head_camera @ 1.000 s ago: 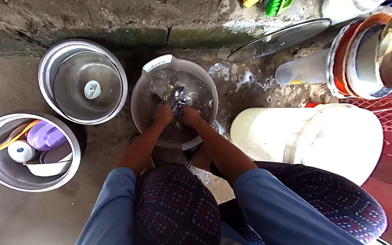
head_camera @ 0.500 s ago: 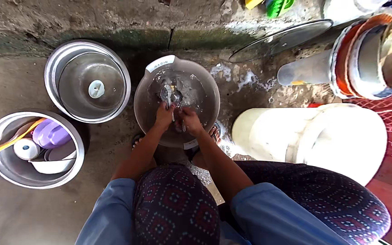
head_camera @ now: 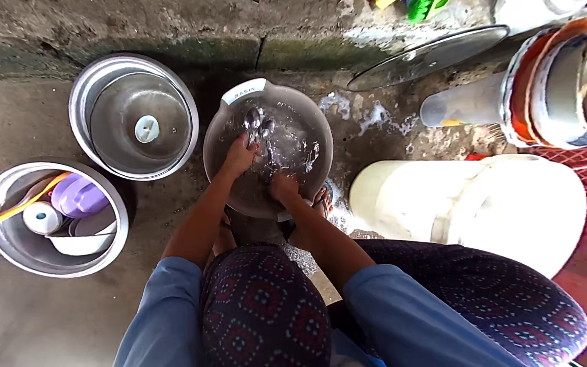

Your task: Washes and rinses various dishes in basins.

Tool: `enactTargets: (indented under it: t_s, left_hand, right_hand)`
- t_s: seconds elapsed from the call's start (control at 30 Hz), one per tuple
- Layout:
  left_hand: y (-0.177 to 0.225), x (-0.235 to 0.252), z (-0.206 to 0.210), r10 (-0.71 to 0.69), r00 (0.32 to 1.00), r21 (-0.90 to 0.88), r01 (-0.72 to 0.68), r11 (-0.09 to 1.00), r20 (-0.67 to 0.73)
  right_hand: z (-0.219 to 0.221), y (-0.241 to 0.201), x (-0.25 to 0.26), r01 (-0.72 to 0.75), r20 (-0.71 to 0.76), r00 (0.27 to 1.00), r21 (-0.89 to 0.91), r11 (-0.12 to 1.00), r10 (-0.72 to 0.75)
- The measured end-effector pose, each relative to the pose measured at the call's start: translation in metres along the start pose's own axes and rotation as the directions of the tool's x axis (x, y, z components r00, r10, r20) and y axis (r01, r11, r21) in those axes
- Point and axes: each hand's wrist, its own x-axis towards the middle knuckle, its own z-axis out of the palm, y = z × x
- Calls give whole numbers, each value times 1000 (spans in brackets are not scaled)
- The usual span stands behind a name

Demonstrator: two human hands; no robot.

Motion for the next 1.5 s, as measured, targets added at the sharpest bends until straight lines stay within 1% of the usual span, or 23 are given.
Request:
enactTargets:
  t_s: [0.1, 0.17, 0.23, 0.3, 0.37, 0.4, 0.47, 0.5, 0.53, 0.57, 0.6, 0.63, 0.67, 0.77, 0.8, 0.9, 0.97, 1.03, 1.13, 1.23, 1.33, 1.43, 1.5]
  left_hand:
    - [1, 4, 2, 115, 992, 24, -117, 993, 53]
    - [3, 6, 6, 200, 972, 164, -218, 962, 119]
    - [8, 6, 13, 245, 945, 338, -308, 889, 216]
    - [11, 7, 21, 243, 918, 454, -370, 810, 314]
    - [13, 10, 25, 212, 907, 506, -383, 773, 364]
    - [15, 11, 26, 199, 908, 512, -377, 772, 368]
    - [20, 11, 22, 183, 909, 515, -368, 774, 374]
    - [22, 10, 19, 188, 910, 518, -369, 772, 369]
    - [23, 9, 16, 190, 919, 522, -357, 775, 345]
    - [24, 7, 13, 193, 933, 517, -332, 789, 305]
    - [24, 5, 9, 196, 951, 499, -293, 816, 237]
    - [24, 1, 5, 171, 973, 477, -224, 850, 154]
    - [26, -3, 1, 120, 990, 461, -139, 877, 69]
    - [25, -12, -2, -33, 991, 386, 82, 919, -132]
    - [23, -15, -1, -84, 979, 357, 147, 923, -186]
    - [12, -14, 9, -173, 923, 236, 263, 935, -344]
    - [3, -11, 13, -153, 908, 273, 273, 923, -389]
    - [-3, -6, 16, -139, 924, 377, 278, 884, -356]
    - [-8, 2, 22, -181, 940, 484, 306, 820, -288]
    - [-11, 14, 19, -144, 944, 470, 275, 839, -296]
    - [-12, 18, 10, -70, 947, 365, 188, 912, -313]
    - [-6, 12, 0, 17, 966, 263, 53, 963, -259]
    - [-1, 7, 0, 55, 958, 149, -12, 989, -283]
  right_hand:
    - [6, 1, 7, 69, -44, 997, 63, 996, -66]
    - [1, 4, 6, 110, -42, 994, 117, 987, -105]
    - [-8, 12, 3, 194, -107, 979, 197, 961, -175]
    - [-20, 22, 0, 305, -213, 945, 292, 907, -249]
    - [-34, 31, 1, 377, -313, 910, 350, 858, -272]
    - [-39, 35, 3, 408, -379, 886, 368, 835, -266]
    - [-48, 38, 5, 440, -506, 842, 445, 780, -187]
    - [-51, 37, 8, 464, -549, 825, 525, 713, -133]
    - [-52, 34, 12, 501, -566, 819, 624, 599, -95]
    - [-54, 29, 17, 517, -544, 836, 743, 425, -67]
    - [-56, 22, 22, 487, -491, 870, 839, 242, -48]
    - [-59, 15, 28, 435, -434, 900, 888, 146, -41]
    - [-63, 8, 37, 406, -407, 913, 898, 169, -32]
    - [-68, -19, 66, 378, -423, 904, 725, 576, -61]
    - [-72, -32, 68, 347, -418, 906, 653, 673, -61]
    - [-82, -64, 64, 199, -371, 928, 450, 871, -20]
    - [-83, -73, 71, 181, -391, 920, 367, 912, -25]
    - [-82, -73, 75, 255, -397, 912, 356, 899, -101]
    - [-79, -68, 72, 345, -333, 917, 383, 857, -220]
    - [-68, -59, 67, 355, -247, 929, 381, 854, -276]
    - [-56, -50, 60, 398, -216, 917, 424, 814, -336]
    - [-44, -40, 62, 450, -263, 891, 630, 633, -371]
    - [-46, -32, 55, 466, -332, 875, 776, 426, -352]
